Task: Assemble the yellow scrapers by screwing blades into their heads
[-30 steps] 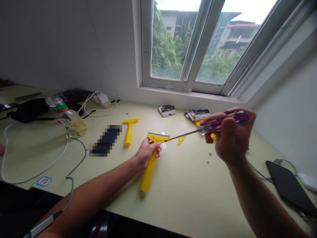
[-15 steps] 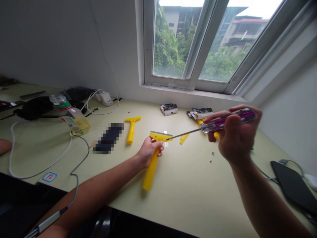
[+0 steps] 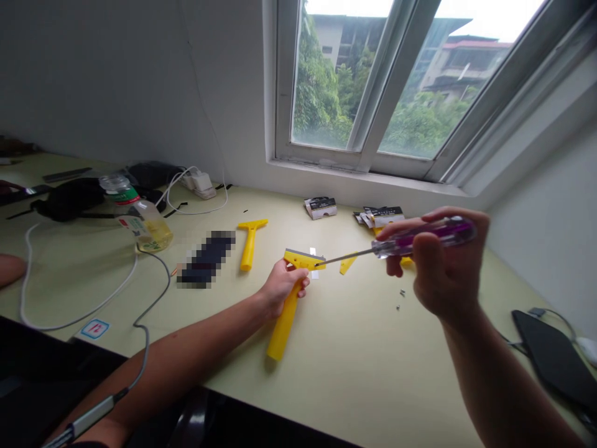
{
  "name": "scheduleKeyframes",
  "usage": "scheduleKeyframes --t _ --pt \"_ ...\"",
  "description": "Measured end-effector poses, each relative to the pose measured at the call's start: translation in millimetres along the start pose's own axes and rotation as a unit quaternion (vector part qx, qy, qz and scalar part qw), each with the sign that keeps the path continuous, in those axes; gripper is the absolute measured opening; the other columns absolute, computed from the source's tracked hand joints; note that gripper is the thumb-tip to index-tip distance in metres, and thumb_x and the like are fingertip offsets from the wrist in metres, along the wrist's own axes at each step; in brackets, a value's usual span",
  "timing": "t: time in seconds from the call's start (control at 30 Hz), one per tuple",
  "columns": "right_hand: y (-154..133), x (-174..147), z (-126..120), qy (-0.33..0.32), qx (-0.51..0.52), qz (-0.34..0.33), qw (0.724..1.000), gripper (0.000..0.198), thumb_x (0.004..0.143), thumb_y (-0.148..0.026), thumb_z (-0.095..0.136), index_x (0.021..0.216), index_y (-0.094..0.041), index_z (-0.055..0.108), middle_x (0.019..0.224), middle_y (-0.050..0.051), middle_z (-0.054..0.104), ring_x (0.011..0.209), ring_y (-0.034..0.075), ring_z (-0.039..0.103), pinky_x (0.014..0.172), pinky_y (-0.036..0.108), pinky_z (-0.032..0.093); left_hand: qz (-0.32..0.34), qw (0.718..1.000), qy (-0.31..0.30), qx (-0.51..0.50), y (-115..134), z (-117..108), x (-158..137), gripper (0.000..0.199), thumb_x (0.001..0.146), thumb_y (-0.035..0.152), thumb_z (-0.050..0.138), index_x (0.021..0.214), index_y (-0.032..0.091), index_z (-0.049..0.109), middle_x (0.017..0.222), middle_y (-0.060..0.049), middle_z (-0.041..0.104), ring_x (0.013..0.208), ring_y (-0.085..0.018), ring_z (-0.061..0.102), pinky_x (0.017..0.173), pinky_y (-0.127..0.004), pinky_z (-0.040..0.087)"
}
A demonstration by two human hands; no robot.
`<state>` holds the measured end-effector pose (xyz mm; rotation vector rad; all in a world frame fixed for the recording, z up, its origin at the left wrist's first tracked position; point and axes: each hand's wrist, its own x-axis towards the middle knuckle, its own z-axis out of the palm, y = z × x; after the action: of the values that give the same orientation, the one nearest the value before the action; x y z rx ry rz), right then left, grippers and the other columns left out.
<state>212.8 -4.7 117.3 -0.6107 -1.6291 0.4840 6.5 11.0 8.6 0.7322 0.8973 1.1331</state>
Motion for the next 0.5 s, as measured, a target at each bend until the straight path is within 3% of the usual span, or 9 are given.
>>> scheduleKeyframes --t 0.1,0.2,0.27,0.3,0.4,0.5 --pt "-13 -5 -4 -0.082 -0.078 -0.010 0.994 0.024 0.087 -0.027 0.062 0.106 -0.026 0.048 0.103 0.007 0.066 0.066 0.017 0.065 0.050 0.032 0.053 0.010 0.999 0.019 0.023 0 -2 2 0.025 0.069 0.010 0.065 0.086 0.016 0.048 0.079 0.000 0.051 0.054 -0.007 0.049 0.040 -0.019 0.034" --pt "-21 -8 -8 -0.024 -0.227 -0.029 0.973 0.042 0.076 -0.029 0.074 0.112 -0.027 0.052 0.093 0.005 0.065 0.073 0.021 0.065 0.054 0.033 0.054 0.034 0.998 0.032 0.034 4 -4 3 0.024 0.070 0.010 0.063 0.086 0.016 0.046 0.077 0.001 0.050 0.054 -0.007 0.048 0.040 -0.019 0.033" --pt "-23 -7 -10 0.016 -0.313 -0.038 0.949 0.049 0.077 -0.032 0.073 0.119 -0.028 0.050 0.089 0.003 0.063 0.066 0.019 0.063 0.051 0.031 0.051 0.049 0.997 0.034 0.041 7 -5 4 0.025 0.071 0.011 0.064 0.087 0.017 0.046 0.077 0.001 0.050 0.054 -0.007 0.048 0.040 -0.019 0.033" --pt "-24 -7 -11 0.005 -0.340 -0.038 0.940 0.048 0.080 -0.033 0.070 0.122 -0.027 0.049 0.095 0.005 0.063 0.068 0.018 0.063 0.052 0.031 0.051 0.054 0.997 0.037 0.046 8 -6 4 0.025 0.071 0.011 0.065 0.087 0.017 0.046 0.076 0.001 0.050 0.054 -0.007 0.049 0.040 -0.019 0.034" --pt "-26 -3 -17 -0.089 -0.323 -0.032 0.942 0.040 0.088 -0.035 0.058 0.126 -0.027 0.048 0.120 0.010 0.058 0.086 0.022 0.064 0.064 0.034 0.054 0.067 0.995 0.051 0.058 10 -6 4 0.027 0.070 0.013 0.067 0.087 0.017 0.046 0.075 0.001 0.050 0.055 -0.008 0.050 0.041 -0.020 0.035" --pt "-27 0 -23 -0.062 -0.333 -0.025 0.941 0.035 0.089 -0.034 0.058 0.122 -0.026 0.051 0.102 0.007 0.063 0.076 0.019 0.064 0.064 0.033 0.053 0.086 0.993 0.046 0.064 10 -6 5 0.030 0.070 0.016 0.069 0.089 0.017 0.046 0.076 0.001 0.052 0.056 -0.008 0.050 0.042 -0.020 0.036"
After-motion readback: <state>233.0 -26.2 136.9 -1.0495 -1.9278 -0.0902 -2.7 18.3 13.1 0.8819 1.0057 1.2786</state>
